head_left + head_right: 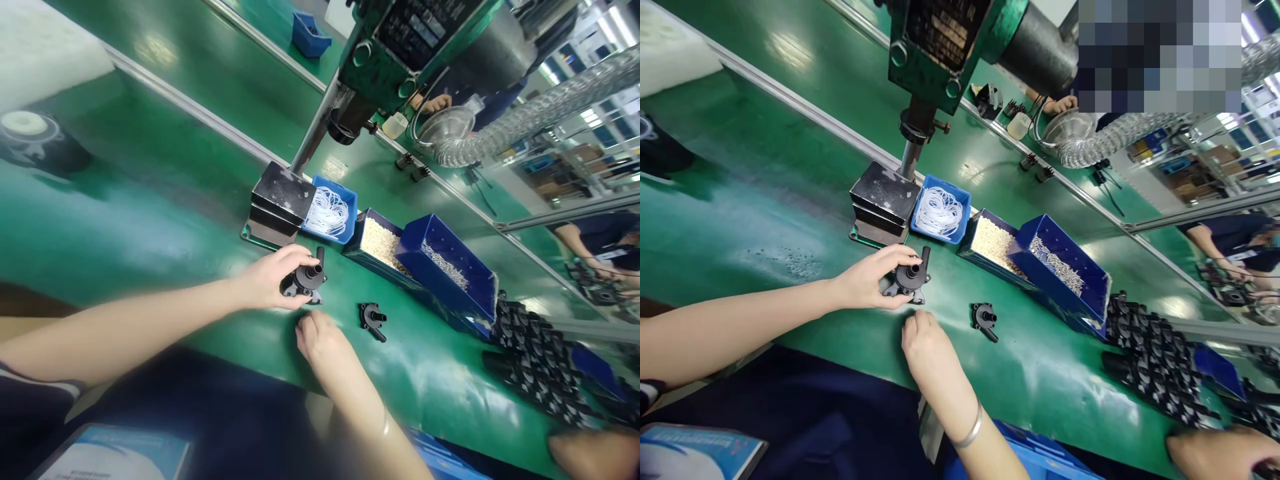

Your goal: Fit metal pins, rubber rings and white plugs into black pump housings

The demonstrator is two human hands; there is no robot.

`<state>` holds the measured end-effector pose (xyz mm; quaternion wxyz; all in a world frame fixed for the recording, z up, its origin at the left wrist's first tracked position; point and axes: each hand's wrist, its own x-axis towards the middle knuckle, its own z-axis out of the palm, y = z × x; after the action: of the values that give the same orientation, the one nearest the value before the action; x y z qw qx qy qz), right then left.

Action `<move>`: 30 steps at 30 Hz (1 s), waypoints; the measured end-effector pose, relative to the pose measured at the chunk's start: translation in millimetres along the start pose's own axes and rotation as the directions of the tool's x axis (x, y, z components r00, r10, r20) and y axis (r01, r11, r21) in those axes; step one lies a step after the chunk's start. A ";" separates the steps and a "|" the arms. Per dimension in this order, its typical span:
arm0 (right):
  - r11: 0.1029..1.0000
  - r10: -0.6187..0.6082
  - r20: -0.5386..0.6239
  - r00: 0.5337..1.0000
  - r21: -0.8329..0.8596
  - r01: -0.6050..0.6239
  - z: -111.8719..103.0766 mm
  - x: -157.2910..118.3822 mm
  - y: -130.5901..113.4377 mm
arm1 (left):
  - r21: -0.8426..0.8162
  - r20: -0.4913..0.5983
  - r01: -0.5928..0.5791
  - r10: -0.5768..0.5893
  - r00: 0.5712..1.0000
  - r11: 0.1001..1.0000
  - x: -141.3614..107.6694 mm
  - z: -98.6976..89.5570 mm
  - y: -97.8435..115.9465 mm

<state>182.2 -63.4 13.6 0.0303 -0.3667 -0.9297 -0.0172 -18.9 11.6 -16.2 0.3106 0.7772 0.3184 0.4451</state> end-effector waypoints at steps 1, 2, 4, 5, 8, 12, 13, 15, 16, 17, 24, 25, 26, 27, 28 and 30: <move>0.997 0.024 0.037 0.999 0.068 -0.026 -7.5 -5.7 2.3 | -0.008 0.030 0.012 -0.012 0.999 1.000 -1.1 2.0 -0.9; 0.983 0.066 0.070 0.995 0.166 -0.077 -16.2 -10.5 5.2 | -0.018 0.062 0.023 -0.022 0.998 1.000 -2.1 3.9 -1.6; 0.911 0.172 0.090 0.981 0.365 -0.193 -34.6 -15.6 12.1 | -0.038 0.120 0.036 -0.031 0.992 0.999 -3.8 7.3 -1.9; 0.873 0.219 0.069 0.973 0.432 -0.227 -42.7 -15.4 15.7 | -0.048 0.139 0.035 -0.028 0.990 0.998 -4.3 8.9 -1.6; 0.838 0.281 -0.058 0.958 0.502 -0.215 -55.7 -5.8 23.2 | -0.070 0.167 0.031 -0.019 0.986 0.997 -5.0 13.1 0.3; 0.846 0.227 -0.091 0.970 0.511 -0.150 -50.2 11.3 22.2 | -0.074 0.186 0.049 -0.034 0.982 0.996 -4.7 15.9 1.9; 0.850 0.216 -0.086 0.973 0.507 -0.144 -48.1 13.8 21.0 | -0.076 0.188 0.053 -0.037 0.981 0.996 -4.6 15.9 2.0; 0.859 0.209 -0.077 0.975 0.491 -0.145 -45.7 15.8 19.3 | -0.081 0.194 0.060 -0.043 0.980 0.995 -4.4 15.4 2.2; 0.862 0.208 -0.073 0.975 0.484 -0.148 -45.5 15.8 19.0 | -0.084 0.197 0.061 -0.043 0.980 0.995 -4.4 15.1 2.3; 0.863 0.209 -0.065 0.976 0.481 -0.152 -45.9 15.3 19.0 | -0.085 0.199 0.060 -0.042 0.979 0.995 -4.3 14.7 2.5; 0.870 0.224 -0.102 0.969 0.469 -0.152 -47.0 9.7 15.7 | -0.046 0.216 0.064 -0.053 0.975 0.997 -5.8 14.9 2.7; 0.882 0.220 -0.123 0.968 0.449 -0.143 -45.2 8.0 13.6 | -0.036 0.219 0.056 -0.047 0.975 0.998 -6.2 15.8 2.5; 0.898 0.213 -0.145 0.966 0.419 -0.135 -42.7 6.0 11.3 | -0.026 0.221 0.047 -0.040 0.975 0.999 -6.7 17.0 2.2; 0.916 0.202 -0.169 0.965 0.381 -0.125 -39.4 3.5 8.9 | -0.017 0.219 0.036 -0.032 0.975 0.999 -7.4 18.4 1.9; 0.935 0.186 -0.191 0.964 0.335 -0.114 -35.4 0.6 6.6 | -0.008 0.214 0.026 -0.024 0.977 1.000 -8.1 20.1 1.4; 0.966 0.151 -0.233 0.961 0.239 -0.094 -25.4 -6.0 3.2 | 0.006 0.199 0.004 -0.005 0.980 1.000 -9.5 23.6 0.3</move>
<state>189.9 -66.5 38.5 0.1894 -0.4130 -0.8897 0.0444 -1.6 -0.6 -30.5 0.3397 0.8179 0.2887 0.3637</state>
